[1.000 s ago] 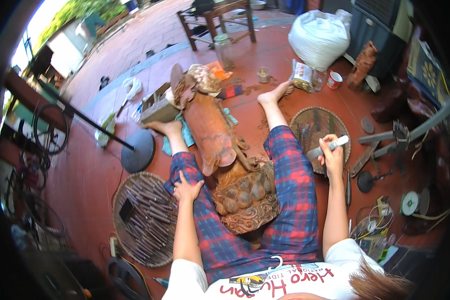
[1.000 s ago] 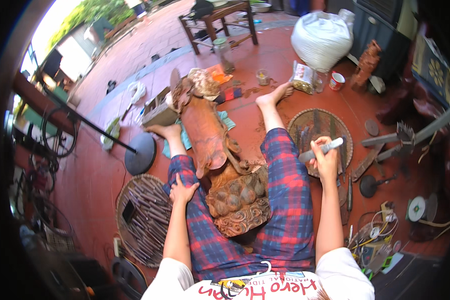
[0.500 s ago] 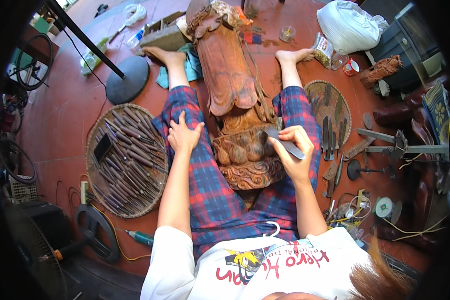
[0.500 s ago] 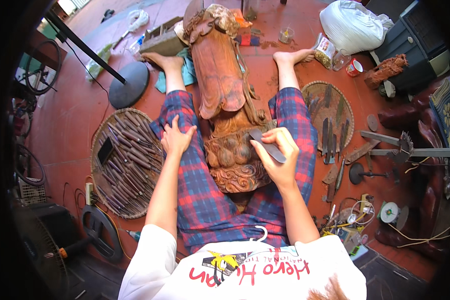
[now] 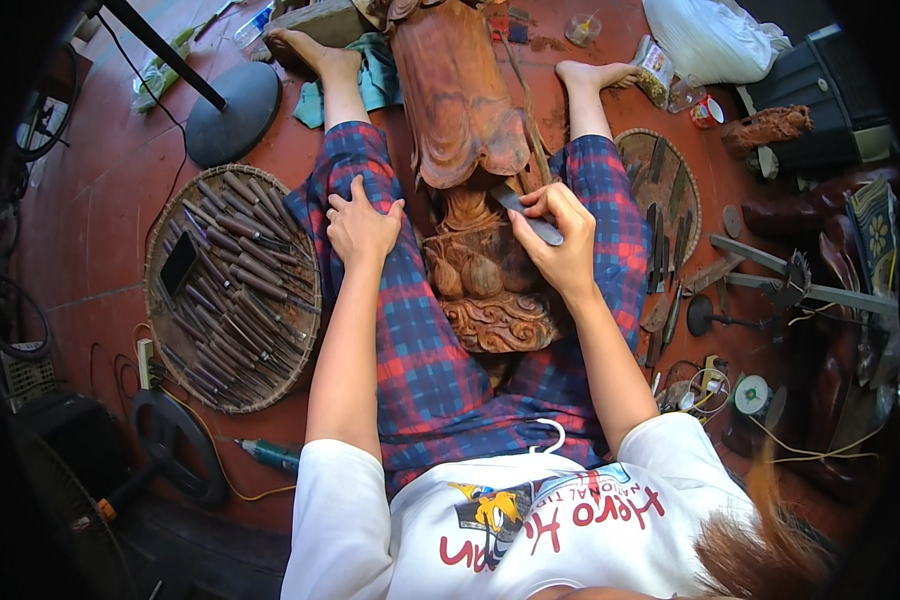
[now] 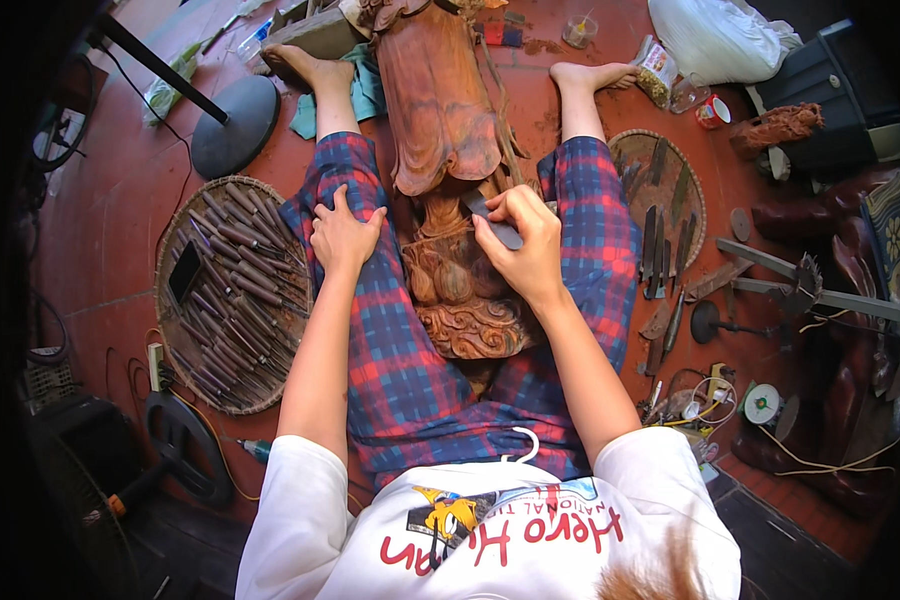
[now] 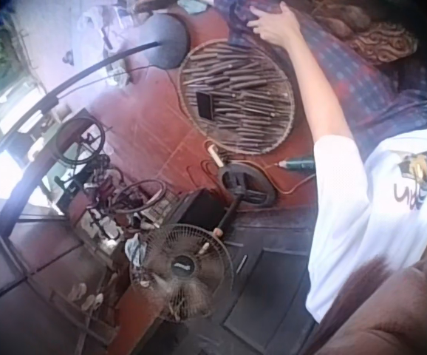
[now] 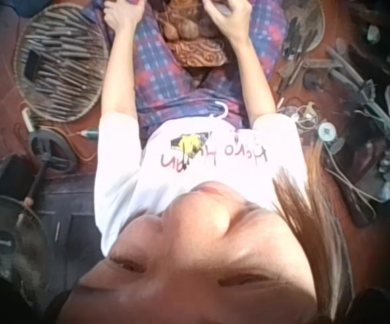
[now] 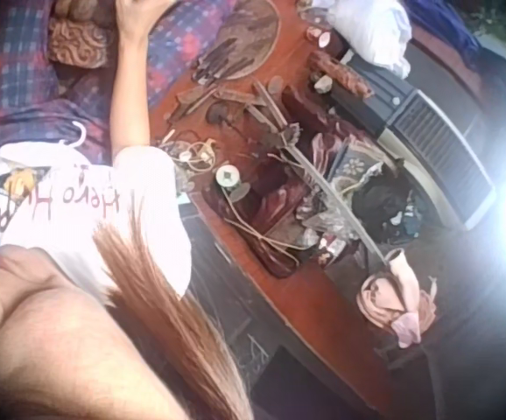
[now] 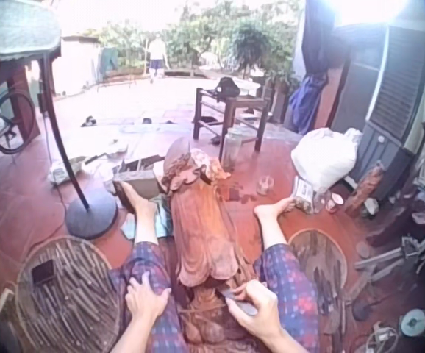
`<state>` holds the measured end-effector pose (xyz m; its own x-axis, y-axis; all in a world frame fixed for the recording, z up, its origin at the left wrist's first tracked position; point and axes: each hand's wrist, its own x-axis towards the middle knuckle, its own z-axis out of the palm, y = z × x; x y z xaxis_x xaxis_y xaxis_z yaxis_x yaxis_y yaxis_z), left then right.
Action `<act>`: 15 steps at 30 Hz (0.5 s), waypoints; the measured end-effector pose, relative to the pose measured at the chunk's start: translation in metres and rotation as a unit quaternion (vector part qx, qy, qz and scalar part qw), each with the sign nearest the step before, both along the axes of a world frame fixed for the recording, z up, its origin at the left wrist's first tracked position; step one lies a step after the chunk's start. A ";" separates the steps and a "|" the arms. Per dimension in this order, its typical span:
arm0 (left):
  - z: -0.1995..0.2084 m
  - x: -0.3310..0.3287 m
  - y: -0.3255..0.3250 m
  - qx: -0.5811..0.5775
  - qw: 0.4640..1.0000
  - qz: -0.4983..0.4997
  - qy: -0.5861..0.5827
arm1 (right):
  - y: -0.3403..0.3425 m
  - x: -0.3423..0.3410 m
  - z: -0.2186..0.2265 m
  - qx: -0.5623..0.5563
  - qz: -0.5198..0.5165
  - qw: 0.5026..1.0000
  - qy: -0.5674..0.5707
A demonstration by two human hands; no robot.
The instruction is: The person sits on the floor and carves a large wooden object using a small knife. They hold the object between their legs and use the tool to shape the wood, occasionally pausing to inspect the work.
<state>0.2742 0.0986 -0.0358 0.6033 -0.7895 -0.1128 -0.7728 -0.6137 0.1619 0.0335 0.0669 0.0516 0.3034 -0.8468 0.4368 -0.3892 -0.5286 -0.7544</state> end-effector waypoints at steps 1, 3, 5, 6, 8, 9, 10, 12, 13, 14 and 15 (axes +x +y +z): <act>-0.001 0.000 0.000 0.004 1.000 0.001 0.000 | -0.003 0.002 -0.001 -0.004 0.002 1.000 0.003; -0.001 0.000 -0.001 0.011 1.000 0.003 0.001 | -0.010 0.004 -0.007 -0.006 0.004 1.000 0.000; -0.001 0.001 -0.002 0.014 1.000 0.000 -0.003 | -0.015 0.006 -0.011 -0.015 0.005 1.000 0.002; -0.001 0.000 -0.002 0.017 1.000 -0.001 -0.003 | -0.016 0.008 -0.011 -0.017 0.003 1.000 -0.003; -0.002 0.000 -0.002 0.017 1.000 -0.001 -0.011 | -0.017 0.012 -0.011 -0.021 -0.002 1.000 -0.011; -0.002 0.000 -0.002 0.016 1.000 -0.001 -0.015 | -0.016 0.012 -0.012 -0.019 -0.004 1.000 -0.006; -0.002 -0.001 -0.002 0.015 1.000 -0.002 -0.014 | -0.012 0.011 -0.012 -0.016 -0.007 1.000 0.000; 0.001 -0.001 -0.002 0.010 1.000 -0.004 -0.015 | -0.007 0.008 -0.012 -0.006 -0.012 1.000 -0.001; 0.000 0.000 -0.001 0.007 1.000 -0.005 -0.016 | -0.005 0.006 -0.012 0.002 -0.014 1.000 -0.007; -0.003 -0.001 0.001 0.005 1.000 -0.006 -0.018 | -0.004 0.005 -0.011 0.009 -0.017 1.000 -0.012; -0.003 -0.002 0.001 0.002 1.000 -0.009 -0.019 | -0.005 0.006 -0.010 0.009 -0.026 1.000 -0.014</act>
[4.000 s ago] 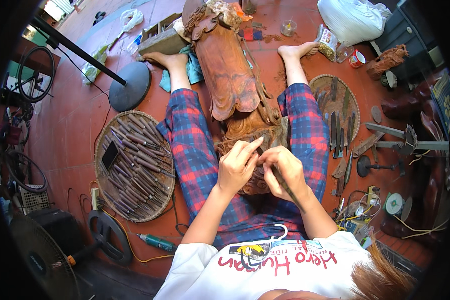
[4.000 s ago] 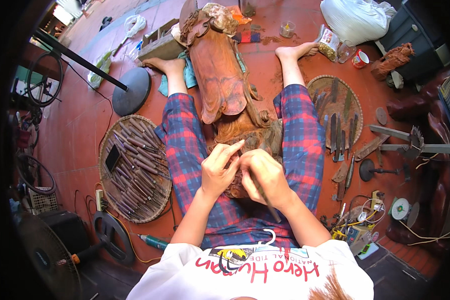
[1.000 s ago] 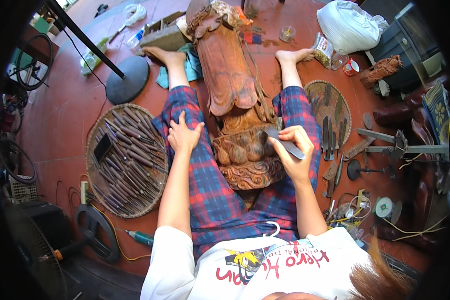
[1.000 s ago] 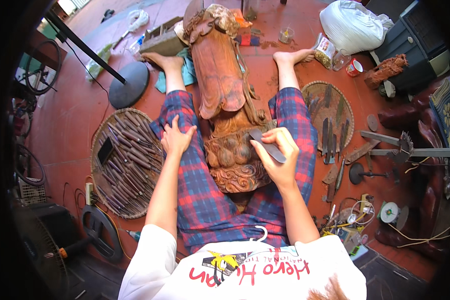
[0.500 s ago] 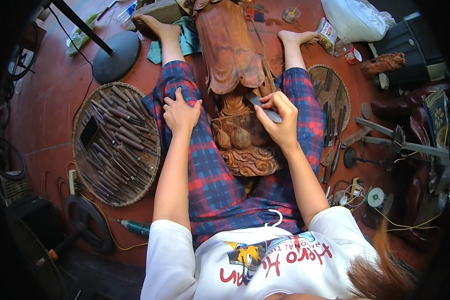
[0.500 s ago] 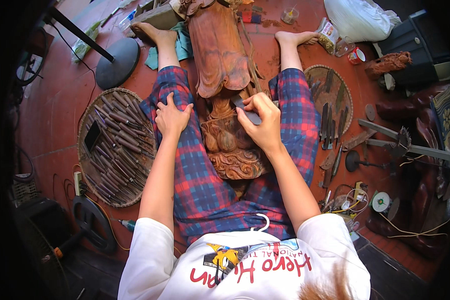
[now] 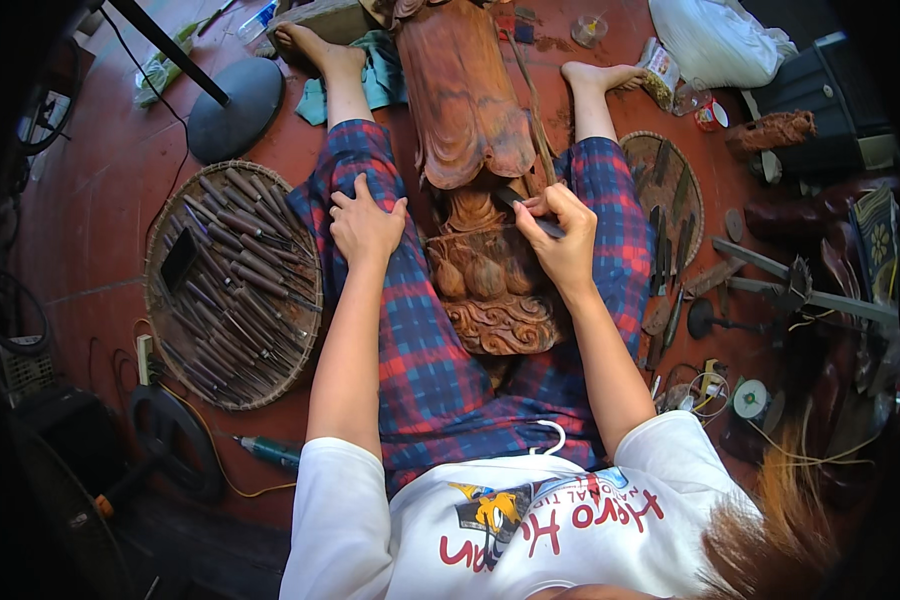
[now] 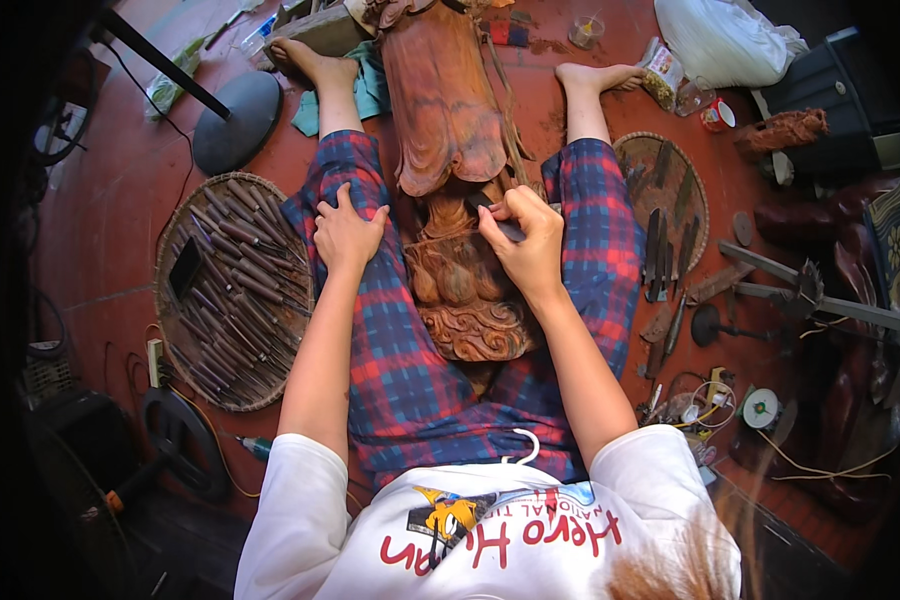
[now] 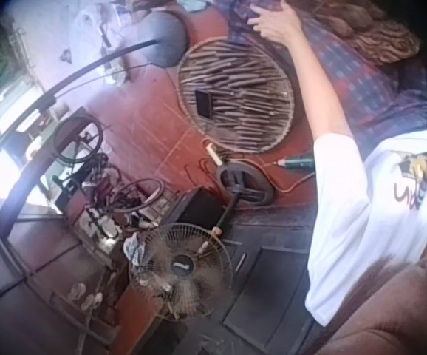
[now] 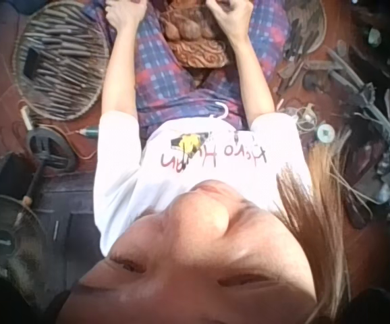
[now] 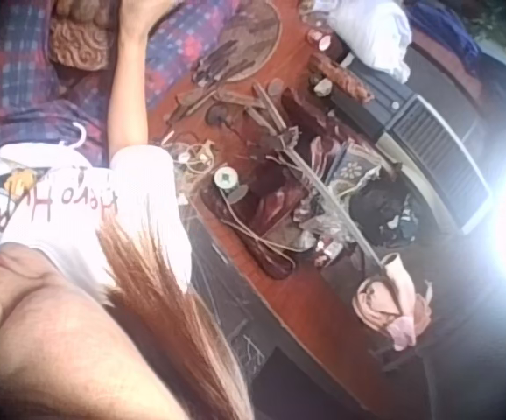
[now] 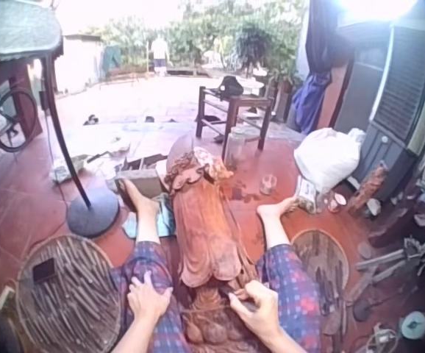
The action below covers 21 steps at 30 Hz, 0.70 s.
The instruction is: The person sits on the floor and carves a large wooden object using a small knife. They hold the object between their legs and use the tool to shape the wood, occasionally pausing to inspect the work.
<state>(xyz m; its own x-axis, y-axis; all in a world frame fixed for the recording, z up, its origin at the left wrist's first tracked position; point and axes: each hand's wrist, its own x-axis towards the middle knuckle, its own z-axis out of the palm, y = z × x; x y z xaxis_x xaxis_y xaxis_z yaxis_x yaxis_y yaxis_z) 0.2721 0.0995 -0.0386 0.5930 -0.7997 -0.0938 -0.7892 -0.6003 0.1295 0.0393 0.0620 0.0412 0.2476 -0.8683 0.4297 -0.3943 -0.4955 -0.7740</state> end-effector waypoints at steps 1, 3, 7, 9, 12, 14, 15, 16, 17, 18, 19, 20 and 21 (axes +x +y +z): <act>0.001 0.001 -0.002 -0.001 1.000 0.000 -0.003 | -0.002 0.002 0.000 0.000 -0.009 1.000 -0.001; 0.002 0.002 -0.003 -0.001 1.000 0.001 -0.008 | -0.008 0.010 0.001 -0.006 -0.025 1.000 -0.013; 0.003 0.002 -0.003 0.004 1.000 0.004 0.006 | -0.003 0.005 -0.006 -0.016 -0.018 0.999 -0.036; 0.002 0.000 -0.003 0.011 1.000 0.001 0.012 | -0.012 0.009 0.000 0.001 -0.026 0.999 -0.017; 0.001 0.001 -0.002 0.007 1.000 0.012 0.008 | -0.009 0.012 0.004 0.004 -0.033 0.999 -0.008; 0.001 0.002 -0.003 0.006 1.000 0.009 0.013 | 0.002 0.007 -0.002 -0.012 -0.027 0.999 -0.020; 0.001 0.001 -0.001 0.009 1.000 0.007 0.015 | 0.006 0.002 0.000 -0.002 -0.023 0.999 -0.027; 0.000 0.001 -0.001 0.009 1.000 0.008 0.012 | 0.005 -0.001 -0.001 0.006 -0.025 0.999 -0.021; 0.000 0.000 -0.001 0.009 1.000 0.008 0.010 | 0.003 -0.002 -0.001 0.015 -0.028 0.999 -0.016; 0.000 0.000 -0.003 0.009 1.000 0.007 0.008 | 0.001 -0.003 -0.001 0.023 -0.032 0.999 -0.010; 0.000 0.000 -0.004 0.006 1.000 0.006 0.003 | -0.004 0.002 0.001 -0.004 -0.026 0.999 -0.032; 0.001 0.001 -0.005 0.004 1.000 0.005 -0.002 | -0.009 0.006 -0.001 -0.006 -0.022 0.999 -0.030; 0.001 0.001 -0.004 0.001 1.000 0.006 -0.006 | -0.013 0.009 -0.004 -0.008 -0.017 0.999 -0.027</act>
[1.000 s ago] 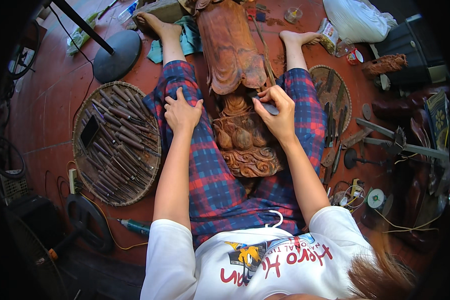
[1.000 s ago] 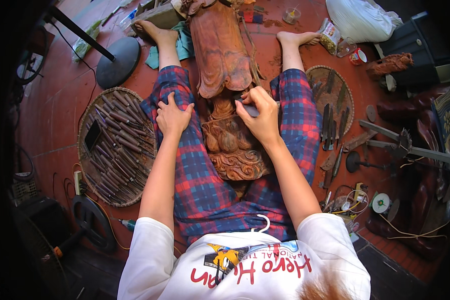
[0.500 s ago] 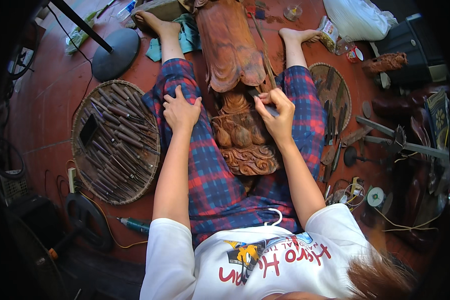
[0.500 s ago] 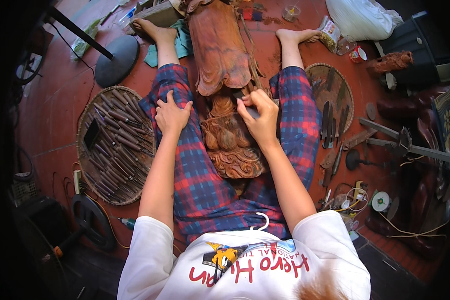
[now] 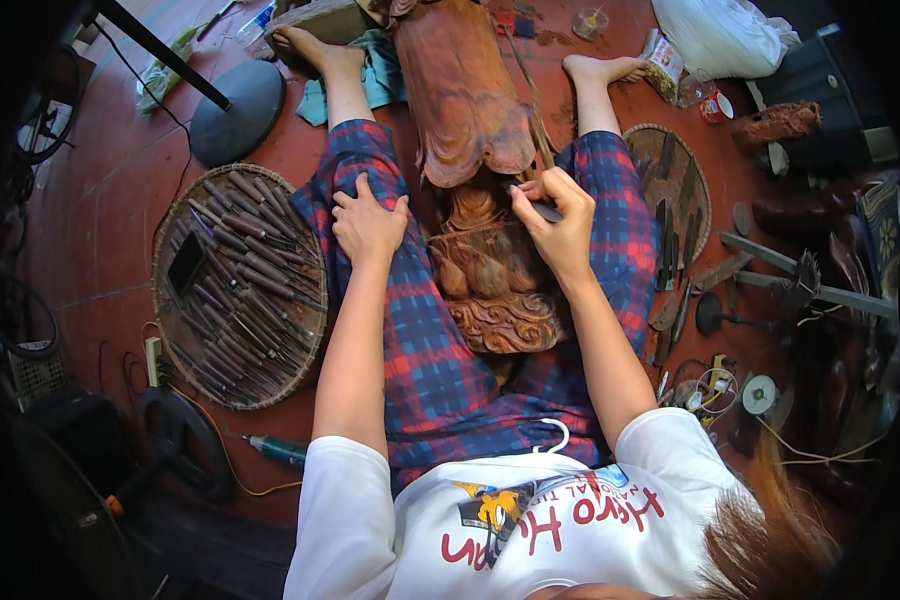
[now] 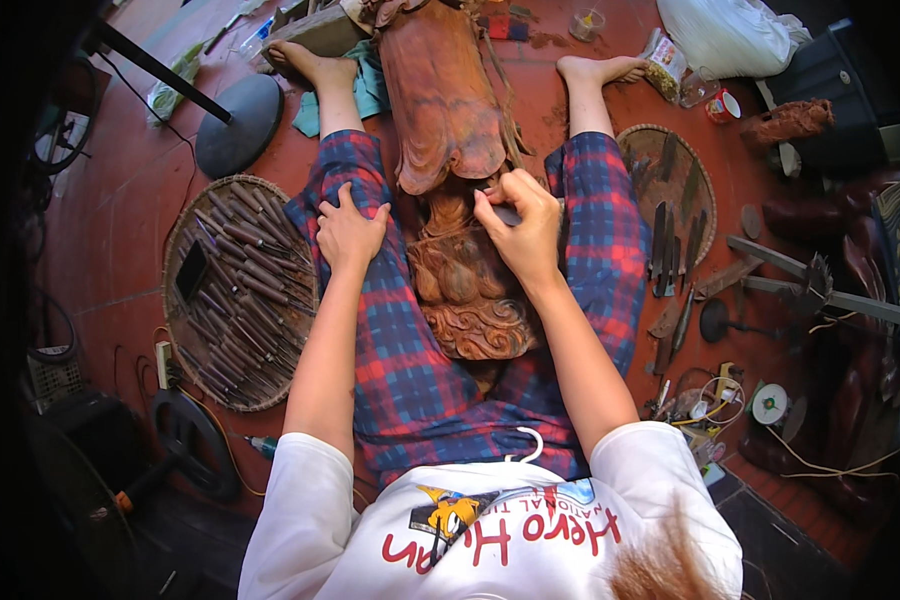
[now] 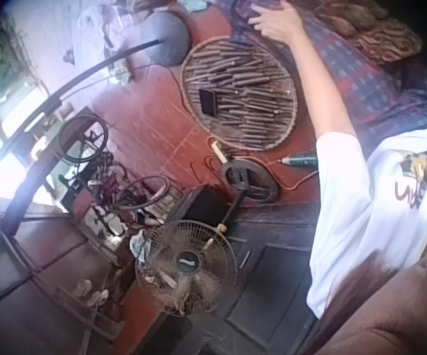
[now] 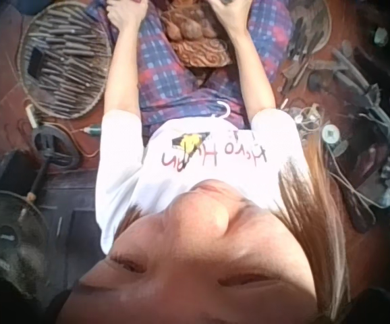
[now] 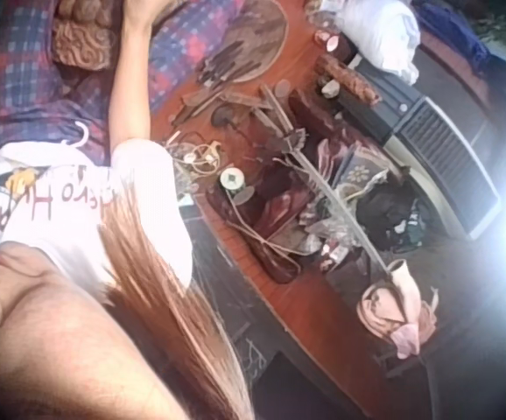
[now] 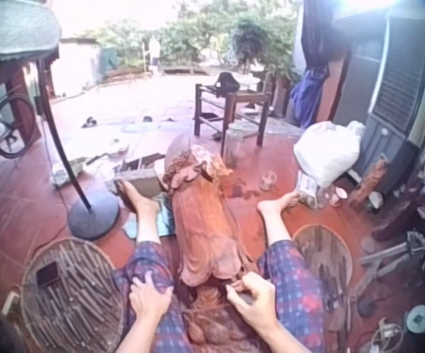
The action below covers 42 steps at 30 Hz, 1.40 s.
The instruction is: The person sits on the floor and carves a large wooden object using a small knife. They hold the object between their legs and use the tool to shape the wood, occasionally pausing to inspect the work.
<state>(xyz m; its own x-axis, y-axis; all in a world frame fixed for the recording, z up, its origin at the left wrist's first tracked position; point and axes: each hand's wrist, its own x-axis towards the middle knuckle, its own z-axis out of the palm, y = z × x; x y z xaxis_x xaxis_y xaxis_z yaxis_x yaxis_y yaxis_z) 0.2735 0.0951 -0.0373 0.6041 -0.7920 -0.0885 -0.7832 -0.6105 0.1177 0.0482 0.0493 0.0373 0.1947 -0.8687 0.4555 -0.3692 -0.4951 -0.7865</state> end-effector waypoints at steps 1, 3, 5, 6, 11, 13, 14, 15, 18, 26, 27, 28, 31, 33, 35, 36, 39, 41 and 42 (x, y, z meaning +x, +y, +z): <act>-0.002 -0.001 0.002 0.001 1.000 -0.001 -0.001 | -0.001 0.001 -0.002 -0.002 0.005 1.000 0.003; -0.003 -0.002 0.004 0.000 1.000 -0.002 -0.006 | 0.005 -0.007 -0.001 -0.012 0.018 1.000 0.014; 0.002 -0.002 -0.001 0.004 1.000 -0.002 0.003 | 0.007 -0.012 0.003 0.026 0.028 0.999 0.001; 0.001 -0.004 -0.001 0.006 1.000 -0.001 0.000 | 0.004 -0.013 0.008 0.025 0.031 0.999 0.019; -0.005 0.000 0.002 0.000 1.000 0.009 0.011 | 0.006 -0.010 -0.001 -0.004 0.023 1.000 -0.004; -0.001 -0.002 0.003 0.008 1.000 0.006 0.020 | 0.010 -0.015 0.002 0.049 0.027 0.998 -0.012; -0.001 -0.001 -0.002 0.004 1.000 0.008 0.014 | 0.003 -0.012 0.003 0.044 0.016 0.999 -0.003; -0.002 -0.002 -0.003 0.003 1.000 0.007 0.011 | -0.003 -0.009 0.005 0.043 0.001 0.999 0.009; -0.002 -0.003 0.001 0.005 1.000 0.007 0.013 | 0.006 -0.010 -0.001 0.008 -0.001 1.000 -0.014; -0.004 0.000 -0.001 0.014 1.000 0.011 0.010 | 0.013 -0.014 0.006 -0.033 0.013 0.993 0.116; -0.004 -0.001 0.000 0.013 1.000 0.008 0.011 | 0.019 -0.015 0.004 -0.065 0.019 0.989 0.132; -0.003 -0.002 0.000 0.012 1.000 0.006 0.013 | 0.023 -0.017 0.003 -0.075 0.033 0.983 0.166; 0.000 -0.002 -0.004 0.022 1.000 0.013 0.013 | 0.025 -0.012 0.002 -0.100 0.023 0.978 0.182; -0.002 -0.002 -0.003 0.020 1.000 0.014 0.006 | 0.022 -0.011 -0.003 -0.086 0.009 0.981 0.172; -0.004 -0.003 -0.003 0.018 1.000 0.014 0.006 | 0.021 -0.008 -0.004 -0.089 0.008 0.978 0.191; -0.002 -0.003 -0.003 0.018 1.000 0.013 0.009 | 0.024 -0.007 -0.004 -0.092 0.006 0.975 0.202; -0.003 -0.002 -0.003 0.014 1.000 0.012 0.002 | 0.021 -0.014 -0.005 -0.087 0.037 0.975 0.199; -0.005 -0.002 -0.001 0.013 1.000 0.010 0.000 | 0.019 -0.014 -0.003 -0.071 0.035 0.981 0.174; -0.004 -0.003 0.000 0.016 1.000 0.008 0.002 | 0.018 -0.014 -0.003 -0.063 0.034 0.984 0.161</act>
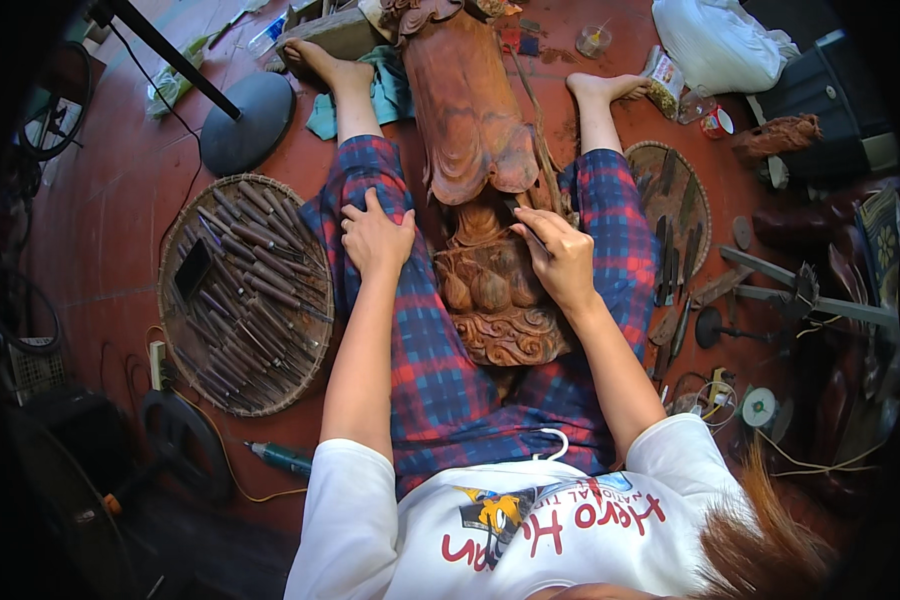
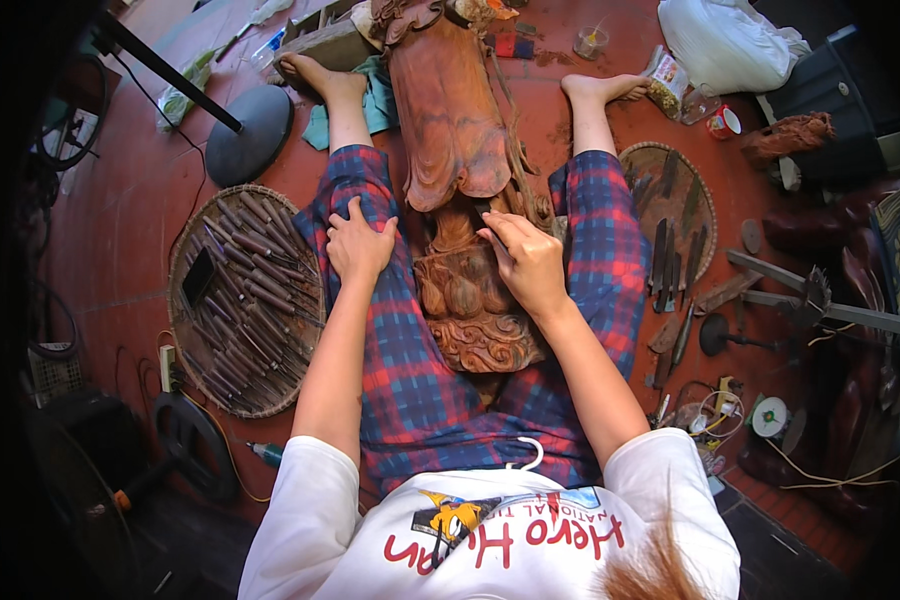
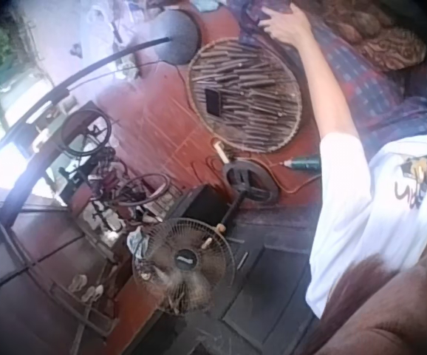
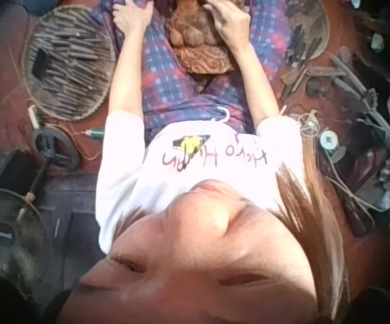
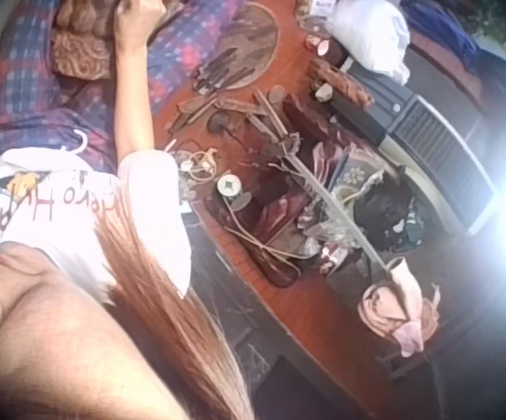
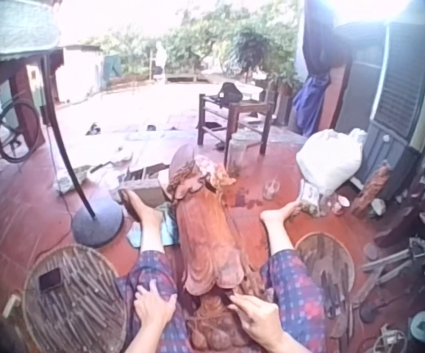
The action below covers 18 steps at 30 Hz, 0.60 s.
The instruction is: The person sits on the floor and carves a large wooden object using a small knife. They hold the object between their legs and use the tool to shape the wood, occasionally pausing to inspect the work.
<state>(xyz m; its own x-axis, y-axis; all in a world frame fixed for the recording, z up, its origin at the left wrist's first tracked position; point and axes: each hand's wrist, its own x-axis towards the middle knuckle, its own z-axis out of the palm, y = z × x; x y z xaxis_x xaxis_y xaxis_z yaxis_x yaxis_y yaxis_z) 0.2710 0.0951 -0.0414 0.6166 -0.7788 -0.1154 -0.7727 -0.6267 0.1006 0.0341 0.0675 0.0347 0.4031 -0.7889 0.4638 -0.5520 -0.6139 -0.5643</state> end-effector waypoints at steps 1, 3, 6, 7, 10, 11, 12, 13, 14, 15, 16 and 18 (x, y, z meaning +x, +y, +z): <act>0.001 0.000 0.000 0.003 1.000 -0.002 0.002 | -0.001 0.002 0.000 -0.014 -0.013 1.000 -0.002; 0.005 0.000 -0.006 -0.009 1.000 -0.002 0.005 | 0.001 0.007 -0.001 -0.036 -0.038 0.999 -0.005; 0.001 -0.001 -0.001 -0.007 1.000 0.000 -0.004 | 0.007 0.003 0.002 -0.018 0.015 1.000 0.019; 0.000 0.001 0.000 -0.009 1.000 0.003 -0.011 | 0.007 0.003 0.004 -0.004 0.018 1.000 0.009; 0.001 -0.001 0.001 -0.008 1.000 -0.003 -0.006 | 0.006 0.003 -0.002 0.011 -0.004 0.999 -0.036; 0.002 0.000 -0.006 -0.016 1.000 -0.006 0.004 | 0.003 0.002 -0.004 -0.007 -0.020 0.999 -0.024; 0.007 -0.001 -0.005 -0.014 1.000 -0.007 0.014 | 0.004 0.007 -0.003 -0.015 -0.034 0.999 -0.013; 0.008 -0.002 -0.003 -0.011 1.000 -0.007 0.025 | 0.007 0.010 -0.003 -0.023 -0.047 0.999 -0.001; 0.005 -0.003 0.002 -0.004 1.000 -0.006 0.024 | 0.010 0.010 -0.004 -0.046 -0.041 0.998 0.026; 0.005 -0.001 0.001 -0.007 1.000 -0.004 0.021 | 0.010 0.009 -0.003 -0.037 -0.019 0.999 0.026; 0.005 0.000 0.000 -0.010 1.000 -0.002 0.018 | 0.011 0.005 -0.004 -0.028 0.002 0.999 0.025; 0.003 0.000 0.002 -0.011 1.000 -0.001 0.012 | 0.009 0.003 0.000 0.010 0.016 1.000 0.011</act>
<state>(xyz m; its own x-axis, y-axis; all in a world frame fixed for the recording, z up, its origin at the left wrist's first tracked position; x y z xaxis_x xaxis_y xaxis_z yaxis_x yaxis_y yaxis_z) 0.2714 0.0973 -0.0383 0.6129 -0.7821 -0.1127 -0.7707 -0.6232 0.1328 0.0368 0.0763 0.0344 0.4383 -0.7841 0.4394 -0.5438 -0.6206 -0.5650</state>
